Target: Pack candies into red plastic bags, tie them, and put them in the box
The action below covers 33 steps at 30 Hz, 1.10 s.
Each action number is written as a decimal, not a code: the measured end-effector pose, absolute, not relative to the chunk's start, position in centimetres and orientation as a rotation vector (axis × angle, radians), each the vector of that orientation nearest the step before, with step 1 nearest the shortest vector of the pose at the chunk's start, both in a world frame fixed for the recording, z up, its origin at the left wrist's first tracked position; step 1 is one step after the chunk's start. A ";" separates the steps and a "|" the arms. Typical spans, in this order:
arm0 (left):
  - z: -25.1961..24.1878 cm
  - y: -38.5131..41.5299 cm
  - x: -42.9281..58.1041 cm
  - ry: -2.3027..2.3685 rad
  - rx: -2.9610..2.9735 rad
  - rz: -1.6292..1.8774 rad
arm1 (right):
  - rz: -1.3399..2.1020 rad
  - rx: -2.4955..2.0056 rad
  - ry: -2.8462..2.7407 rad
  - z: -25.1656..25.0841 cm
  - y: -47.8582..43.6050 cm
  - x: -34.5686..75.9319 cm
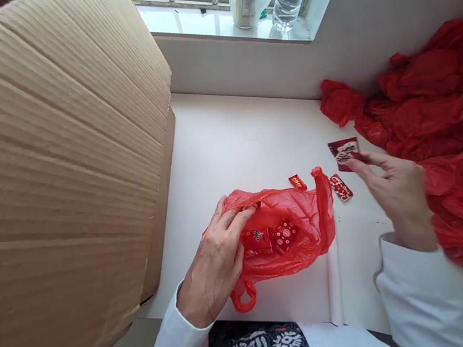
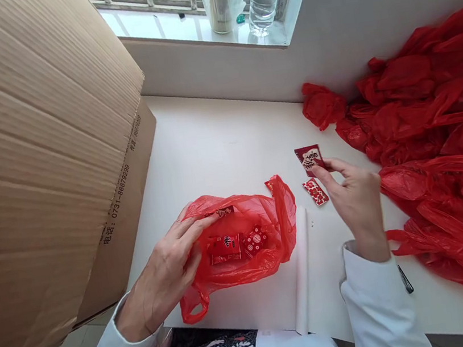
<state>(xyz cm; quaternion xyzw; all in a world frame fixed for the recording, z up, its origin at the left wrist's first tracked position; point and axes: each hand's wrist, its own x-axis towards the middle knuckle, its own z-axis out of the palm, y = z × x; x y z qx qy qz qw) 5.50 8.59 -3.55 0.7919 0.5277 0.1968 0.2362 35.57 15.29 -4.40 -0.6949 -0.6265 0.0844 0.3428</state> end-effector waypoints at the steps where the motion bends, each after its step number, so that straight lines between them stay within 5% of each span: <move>1: -3.4 8.4 5.5 1.444 2.187 0.525 | 0.130 -1.868 -1.679 -5.8 16.1 35.9; 6: -2.9 7.7 5.4 1.442 2.322 0.526 | 0.207 -1.900 -1.894 -10.1 17.5 36.1; 20: -2.4 5.2 3.3 1.444 2.470 0.805 | 0.189 -2.217 -1.605 -7.4 12.1 43.9; 27: -2.5 1.5 2.5 1.491 2.573 0.466 | 0.581 -1.648 -1.764 -4.1 10.8 38.6; 33: -3.7 1.5 2.6 1.583 2.509 0.585 | 0.424 -1.361 -2.195 -1.9 9.9 32.9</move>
